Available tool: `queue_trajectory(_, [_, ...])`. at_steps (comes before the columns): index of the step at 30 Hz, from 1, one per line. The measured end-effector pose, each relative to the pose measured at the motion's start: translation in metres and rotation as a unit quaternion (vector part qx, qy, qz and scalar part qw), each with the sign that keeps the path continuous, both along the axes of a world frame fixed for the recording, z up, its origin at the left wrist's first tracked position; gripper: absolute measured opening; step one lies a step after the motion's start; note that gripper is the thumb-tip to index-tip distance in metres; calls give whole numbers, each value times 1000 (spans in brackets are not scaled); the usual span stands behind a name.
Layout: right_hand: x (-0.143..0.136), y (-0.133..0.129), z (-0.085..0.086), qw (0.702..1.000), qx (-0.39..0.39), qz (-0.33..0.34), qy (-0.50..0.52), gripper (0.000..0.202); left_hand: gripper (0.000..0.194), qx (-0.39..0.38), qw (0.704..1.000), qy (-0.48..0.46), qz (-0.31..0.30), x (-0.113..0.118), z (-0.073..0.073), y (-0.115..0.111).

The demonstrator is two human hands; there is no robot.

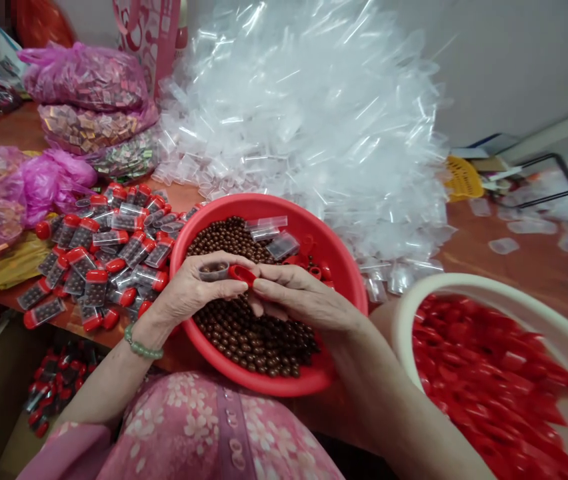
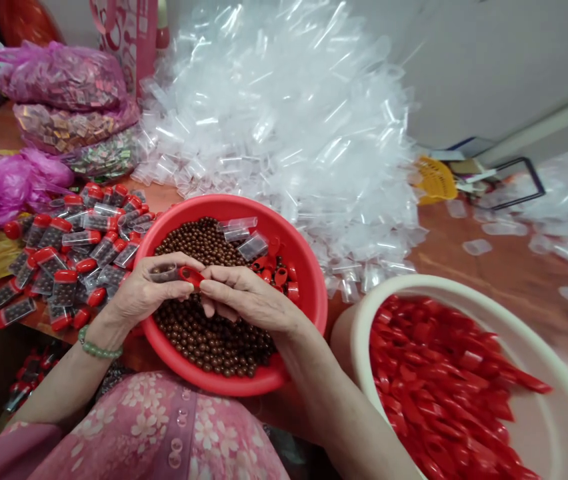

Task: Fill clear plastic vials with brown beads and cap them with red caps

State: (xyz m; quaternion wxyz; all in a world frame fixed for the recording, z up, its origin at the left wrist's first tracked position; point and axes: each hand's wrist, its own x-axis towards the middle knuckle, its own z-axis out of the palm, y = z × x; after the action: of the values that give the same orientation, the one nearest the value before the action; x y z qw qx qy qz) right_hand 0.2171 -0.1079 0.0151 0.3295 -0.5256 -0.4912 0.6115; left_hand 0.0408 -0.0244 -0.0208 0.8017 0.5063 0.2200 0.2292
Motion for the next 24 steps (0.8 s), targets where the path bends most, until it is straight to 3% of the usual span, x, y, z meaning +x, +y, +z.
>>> queue_trajectory(3, [-1,-2,-2,999,8,-31,-2,37,23,29,999,13,19,0,5,0])
queue_trajectory(8, [-2,-16,-7,981,81,-155,-81,33,22,43,997,28,59,2,9,-2])
queue_trajectory(12, [-4,-26,-8,937,189,-155,-248,18,24,26,997,35,71,5,10,-3])
queue_trajectory(15, [-6,-25,-6,905,241,-143,-319,16,25,10,995,38,87,7,9,-3])
queue_trajectory(19, [-7,-23,-7,914,237,-149,-294,15,28,0,994,51,100,8,6,-3])
queue_trajectory(24, [-11,-21,-16,916,224,-265,-201,17,30,1,993,65,95,9,6,-3])
